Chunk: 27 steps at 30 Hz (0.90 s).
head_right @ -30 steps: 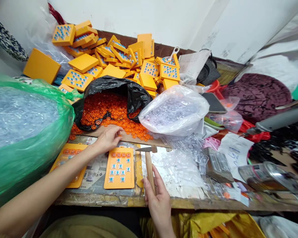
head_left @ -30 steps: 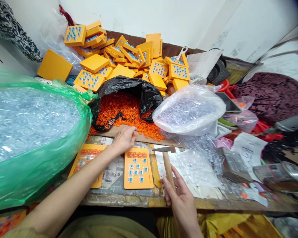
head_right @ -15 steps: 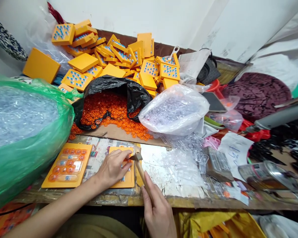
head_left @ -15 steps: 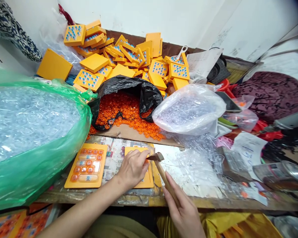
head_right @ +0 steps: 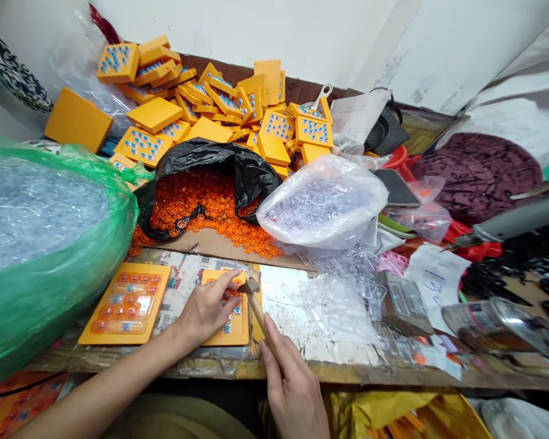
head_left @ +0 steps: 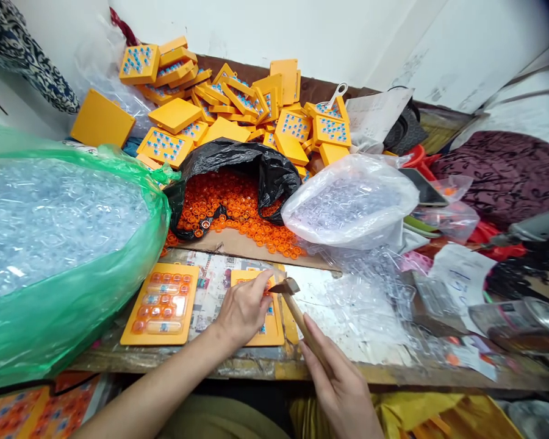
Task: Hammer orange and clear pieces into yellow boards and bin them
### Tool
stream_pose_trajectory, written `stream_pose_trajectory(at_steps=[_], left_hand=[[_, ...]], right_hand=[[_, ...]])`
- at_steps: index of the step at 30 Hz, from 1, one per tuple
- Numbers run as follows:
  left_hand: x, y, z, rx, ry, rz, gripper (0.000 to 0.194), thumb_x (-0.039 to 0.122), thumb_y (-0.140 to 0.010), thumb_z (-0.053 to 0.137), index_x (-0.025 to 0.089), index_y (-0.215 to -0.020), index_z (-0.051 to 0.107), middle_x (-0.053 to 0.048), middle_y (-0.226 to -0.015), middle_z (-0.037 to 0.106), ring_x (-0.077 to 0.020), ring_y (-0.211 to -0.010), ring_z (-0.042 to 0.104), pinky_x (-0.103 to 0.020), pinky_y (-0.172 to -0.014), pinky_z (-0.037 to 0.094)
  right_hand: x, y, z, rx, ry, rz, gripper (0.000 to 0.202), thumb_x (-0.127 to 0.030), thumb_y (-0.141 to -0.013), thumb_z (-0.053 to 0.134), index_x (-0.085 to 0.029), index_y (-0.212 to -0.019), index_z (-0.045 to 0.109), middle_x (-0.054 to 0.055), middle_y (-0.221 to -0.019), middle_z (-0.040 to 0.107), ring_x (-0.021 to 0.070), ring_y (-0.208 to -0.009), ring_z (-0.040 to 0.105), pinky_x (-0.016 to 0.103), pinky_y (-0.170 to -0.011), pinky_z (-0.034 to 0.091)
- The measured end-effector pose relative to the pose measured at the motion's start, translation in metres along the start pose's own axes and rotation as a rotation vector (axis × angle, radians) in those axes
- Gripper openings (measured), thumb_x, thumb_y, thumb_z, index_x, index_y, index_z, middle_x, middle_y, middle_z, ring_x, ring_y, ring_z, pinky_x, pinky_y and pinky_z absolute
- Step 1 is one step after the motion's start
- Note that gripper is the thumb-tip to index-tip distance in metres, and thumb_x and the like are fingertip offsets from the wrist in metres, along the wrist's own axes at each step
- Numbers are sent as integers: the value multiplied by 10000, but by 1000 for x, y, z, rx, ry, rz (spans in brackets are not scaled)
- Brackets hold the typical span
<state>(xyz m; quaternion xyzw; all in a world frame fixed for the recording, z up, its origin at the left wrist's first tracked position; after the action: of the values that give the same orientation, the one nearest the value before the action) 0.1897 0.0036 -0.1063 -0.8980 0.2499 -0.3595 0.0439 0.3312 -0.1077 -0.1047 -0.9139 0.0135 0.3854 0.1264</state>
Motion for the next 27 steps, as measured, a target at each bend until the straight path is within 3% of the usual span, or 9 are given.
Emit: stream_pose_trajectory(at_steps=[5, 9, 11, 14, 16, 19, 22, 27], left_hand=[[-2, -1, 4, -58, 31, -52, 474, 118, -820, 567, 172, -1285, 492, -80, -929, 743, -235, -806, 720, -361, -749, 582], [-2, 0, 3, -96, 71, -85, 508, 89, -782, 597, 170, -1274, 506, -78, -929, 740, -233, -802, 714, -358, -750, 579], [-1, -4, -5, -77, 113, -64, 470, 129, -782, 635, 166, -1240, 540, -69, -925, 734, -209, -799, 704, -319, -750, 574], [-8, -26, -22, -18, 69, -53, 272, 195, -865, 576, 137, -1127, 625, -84, -953, 720, -192, -860, 679, -295, -811, 547], [-16, -49, -26, -13, 7, -63, 240, 153, -908, 481, 121, -1059, 665, -109, -1009, 709, -201, -935, 658, -316, -880, 516], [-28, -84, -18, -80, -31, -65, 222, 103, -861, 516, 117, -976, 705, -123, -1030, 706, -232, -996, 637, -349, -926, 486], [-38, -103, -2, -168, -53, -80, 182, 95, -806, 570, 144, -881, 729, -95, -929, 720, -233, -949, 644, -336, -878, 496], [-51, -105, 10, -250, -53, -128, 189, 104, -787, 572, 150, -868, 736, -62, -825, 708, -192, -775, 654, -280, -734, 504]], right_hand=[[-7, 1, -8, 70, -29, 17, 406, -249, -932, 514, -294, -1333, 561, 32, -1204, 690, 197, -1055, 674, 268, -890, 534], [11, 3, 6, -41, -76, 145, 402, -345, -922, 518, -312, -1318, 580, 33, -1245, 668, 214, -1106, 648, 287, -915, 522], [23, 3, 9, -12, -185, 219, 396, -384, -887, 571, -295, -1269, 630, 40, -1273, 651, 237, -1136, 628, 312, -926, 521], [41, 5, 8, 134, -386, 410, 496, -445, -817, 657, -248, -1271, 631, 76, -1133, 712, 221, -837, 706, 297, -672, 587], [46, 6, 12, 189, -508, 540, 652, -476, -771, 702, -225, -1353, 549, 57, -904, 738, 128, -502, 592, 233, -421, 490], [45, 6, 17, 223, -632, 634, 802, -494, -716, 753, -193, -1403, 468, 4, -741, 688, 44, -377, 385, 172, -331, 346], [45, 4, 16, 231, -673, 641, 848, -497, -691, 775, -173, -1404, 451, 0, -740, 674, 39, -391, 381, 167, -342, 353], [48, 4, 17, 208, -721, 647, 905, -497, -686, 781, -171, -1436, 394, -21, -684, 645, 55, -393, 403, 179, -350, 367]])
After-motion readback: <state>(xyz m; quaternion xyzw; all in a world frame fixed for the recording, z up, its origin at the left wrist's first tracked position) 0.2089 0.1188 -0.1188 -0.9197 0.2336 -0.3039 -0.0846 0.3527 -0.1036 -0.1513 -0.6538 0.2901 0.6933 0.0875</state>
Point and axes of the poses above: each hand's wrist, its own y-axis away from the middle knuckle, its own z-axis out of the palm, x = y × z, the point moved 9 cm from there along -y, towards the middle knuckle
